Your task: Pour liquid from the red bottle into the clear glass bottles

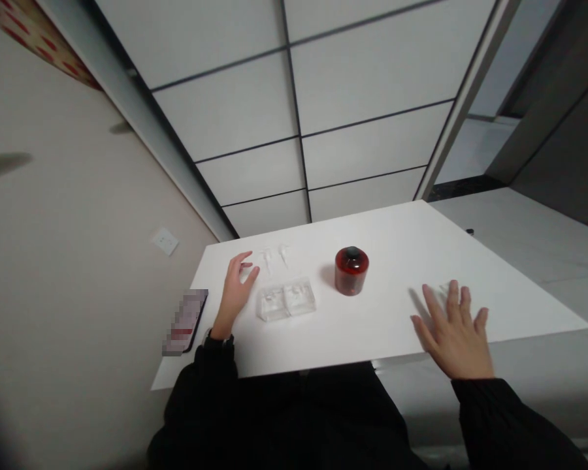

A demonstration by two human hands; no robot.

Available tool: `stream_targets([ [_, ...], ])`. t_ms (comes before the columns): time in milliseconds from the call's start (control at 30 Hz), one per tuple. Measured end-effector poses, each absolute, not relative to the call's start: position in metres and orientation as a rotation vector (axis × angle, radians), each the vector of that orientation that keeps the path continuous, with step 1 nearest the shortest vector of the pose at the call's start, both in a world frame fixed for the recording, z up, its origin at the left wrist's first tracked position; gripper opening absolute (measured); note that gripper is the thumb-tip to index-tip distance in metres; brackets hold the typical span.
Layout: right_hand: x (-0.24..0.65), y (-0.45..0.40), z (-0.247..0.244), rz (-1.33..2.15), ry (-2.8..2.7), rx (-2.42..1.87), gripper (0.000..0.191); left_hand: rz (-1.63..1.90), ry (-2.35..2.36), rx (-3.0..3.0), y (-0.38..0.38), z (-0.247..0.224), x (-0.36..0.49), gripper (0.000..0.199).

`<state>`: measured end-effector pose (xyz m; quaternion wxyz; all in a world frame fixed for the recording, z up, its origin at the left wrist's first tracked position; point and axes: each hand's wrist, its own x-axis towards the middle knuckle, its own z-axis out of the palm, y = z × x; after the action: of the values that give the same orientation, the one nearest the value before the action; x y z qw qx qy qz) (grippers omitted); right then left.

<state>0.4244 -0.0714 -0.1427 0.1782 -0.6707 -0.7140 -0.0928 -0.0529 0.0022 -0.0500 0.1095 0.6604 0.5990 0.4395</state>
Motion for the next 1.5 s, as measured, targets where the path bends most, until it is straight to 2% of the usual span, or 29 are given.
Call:
stream_targets([
  [233, 0.398, -0.077, -0.140, -0.223, -2.276, -1.673, 0.069, 1.105, 1.875, 1.899, 0.081, -0.074, -0.071, 0.043],
  [367, 0.400, -0.075, -0.139, -0.215, -2.318, -1.632, 0.069, 1.040, 1.880, 1.905, 0.091, -0.091, -0.066, 0.048],
  [533, 0.405, -0.074, -0.139, -0.110, -2.367, -1.679, 0.068, 1.018, 1.902, 1.875, 0.093, -0.099, -0.067, 0.041],
  [733, 0.397, -0.079, -0.133, -0.084, -2.282, -1.691, 0.065, 1.076, 1.912, 1.817, 0.093, -0.098, -0.067, 0.040],
  [1000, 0.399, -0.078, -0.136, -0.057, -2.259, -1.729, 0.066, 1.166, 1.882, 1.664, 0.097, -0.104, -0.068, 0.026],
  [1500, 0.407, -0.076, -0.146, -0.106, -2.259, -1.714, 0.063, 1.490, 1.603, 1.371, 0.104, -0.100, -0.071, 0.037],
])
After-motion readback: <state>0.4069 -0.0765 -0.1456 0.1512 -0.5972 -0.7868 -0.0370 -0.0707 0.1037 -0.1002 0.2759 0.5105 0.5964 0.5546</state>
